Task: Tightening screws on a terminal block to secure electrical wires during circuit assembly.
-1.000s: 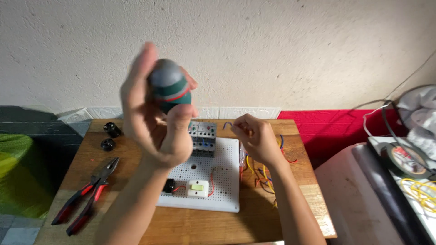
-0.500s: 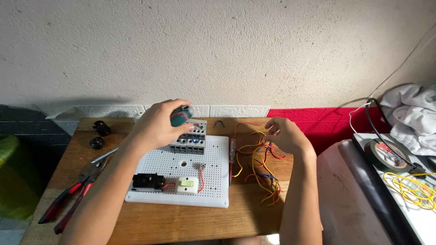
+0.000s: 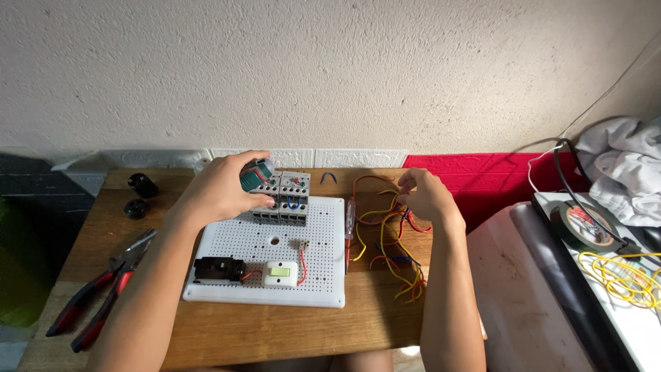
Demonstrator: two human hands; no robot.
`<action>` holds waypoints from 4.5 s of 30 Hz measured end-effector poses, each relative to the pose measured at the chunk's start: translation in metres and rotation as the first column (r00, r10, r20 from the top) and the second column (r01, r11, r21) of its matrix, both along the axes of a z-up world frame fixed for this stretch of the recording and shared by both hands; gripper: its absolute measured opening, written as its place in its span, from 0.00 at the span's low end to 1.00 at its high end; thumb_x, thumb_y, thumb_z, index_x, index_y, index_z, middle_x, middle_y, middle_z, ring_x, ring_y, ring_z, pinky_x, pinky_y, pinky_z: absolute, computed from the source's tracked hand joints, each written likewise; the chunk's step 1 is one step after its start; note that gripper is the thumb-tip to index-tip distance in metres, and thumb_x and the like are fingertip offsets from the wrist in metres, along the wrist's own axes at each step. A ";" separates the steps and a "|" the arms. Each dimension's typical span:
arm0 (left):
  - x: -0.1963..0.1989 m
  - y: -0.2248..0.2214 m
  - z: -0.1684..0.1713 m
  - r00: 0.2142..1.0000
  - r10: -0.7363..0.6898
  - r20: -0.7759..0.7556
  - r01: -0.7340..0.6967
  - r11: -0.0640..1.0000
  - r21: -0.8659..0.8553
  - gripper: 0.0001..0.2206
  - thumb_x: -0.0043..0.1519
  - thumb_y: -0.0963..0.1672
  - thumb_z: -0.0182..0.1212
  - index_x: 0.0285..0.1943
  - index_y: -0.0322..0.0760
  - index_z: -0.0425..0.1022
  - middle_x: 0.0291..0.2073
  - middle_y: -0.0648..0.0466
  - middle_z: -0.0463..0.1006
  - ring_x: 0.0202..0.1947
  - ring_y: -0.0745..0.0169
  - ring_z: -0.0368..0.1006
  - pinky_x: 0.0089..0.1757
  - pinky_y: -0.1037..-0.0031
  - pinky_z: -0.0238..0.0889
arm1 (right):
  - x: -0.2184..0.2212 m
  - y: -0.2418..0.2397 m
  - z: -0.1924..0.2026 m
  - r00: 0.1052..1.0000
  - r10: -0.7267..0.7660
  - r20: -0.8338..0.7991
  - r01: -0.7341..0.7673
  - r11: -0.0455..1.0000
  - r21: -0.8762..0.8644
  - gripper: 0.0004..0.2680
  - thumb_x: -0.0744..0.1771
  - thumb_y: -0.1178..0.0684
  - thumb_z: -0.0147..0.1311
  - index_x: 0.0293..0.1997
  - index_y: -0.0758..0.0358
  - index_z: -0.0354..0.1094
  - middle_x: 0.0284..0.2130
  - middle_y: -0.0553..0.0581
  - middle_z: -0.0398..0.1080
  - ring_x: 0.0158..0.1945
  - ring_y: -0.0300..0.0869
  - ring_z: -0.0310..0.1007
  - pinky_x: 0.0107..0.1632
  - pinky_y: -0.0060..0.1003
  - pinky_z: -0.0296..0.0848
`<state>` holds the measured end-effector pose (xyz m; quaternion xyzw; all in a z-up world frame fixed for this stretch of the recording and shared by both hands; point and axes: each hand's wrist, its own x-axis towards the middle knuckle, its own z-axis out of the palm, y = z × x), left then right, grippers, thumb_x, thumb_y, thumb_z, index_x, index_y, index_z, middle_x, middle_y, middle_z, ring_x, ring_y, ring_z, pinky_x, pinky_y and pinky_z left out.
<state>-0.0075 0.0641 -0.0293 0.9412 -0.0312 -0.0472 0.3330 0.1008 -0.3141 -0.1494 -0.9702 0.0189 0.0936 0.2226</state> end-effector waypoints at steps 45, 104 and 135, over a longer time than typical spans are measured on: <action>0.007 0.081 -0.066 0.909 0.273 0.314 -0.039 0.807 -0.589 0.10 0.53 0.45 0.71 0.32 0.40 0.72 0.21 0.58 0.65 0.26 0.64 0.65 0.33 0.76 0.57 | 0.030 0.149 -0.038 0.956 0.183 0.228 -0.161 0.981 -0.111 0.10 0.63 0.54 0.64 0.49 0.56 0.75 0.39 0.53 0.79 0.51 0.53 0.79 0.53 0.52 0.77; -0.013 0.068 -0.044 0.984 -0.082 0.160 0.141 0.908 -0.395 0.09 0.59 0.41 0.66 0.24 0.34 0.79 0.44 0.47 0.87 0.30 0.65 0.78 0.34 0.79 0.72 | -0.087 0.196 0.170 0.412 -0.226 0.883 -0.751 0.465 0.469 0.22 0.69 0.48 0.62 0.66 0.71 0.61 0.50 0.65 0.68 0.57 0.52 0.75 0.61 0.43 0.79; -0.015 0.059 -0.100 0.693 -0.244 0.678 0.310 0.950 0.026 0.16 0.71 0.52 0.40 0.43 0.40 0.66 0.52 0.51 0.72 0.53 0.46 0.72 0.31 0.60 0.73 | -0.083 0.218 0.160 0.403 -0.086 0.911 -0.793 0.464 0.395 0.23 0.70 0.61 0.60 0.73 0.76 0.53 0.54 0.79 0.67 0.62 0.61 0.74 0.66 0.52 0.80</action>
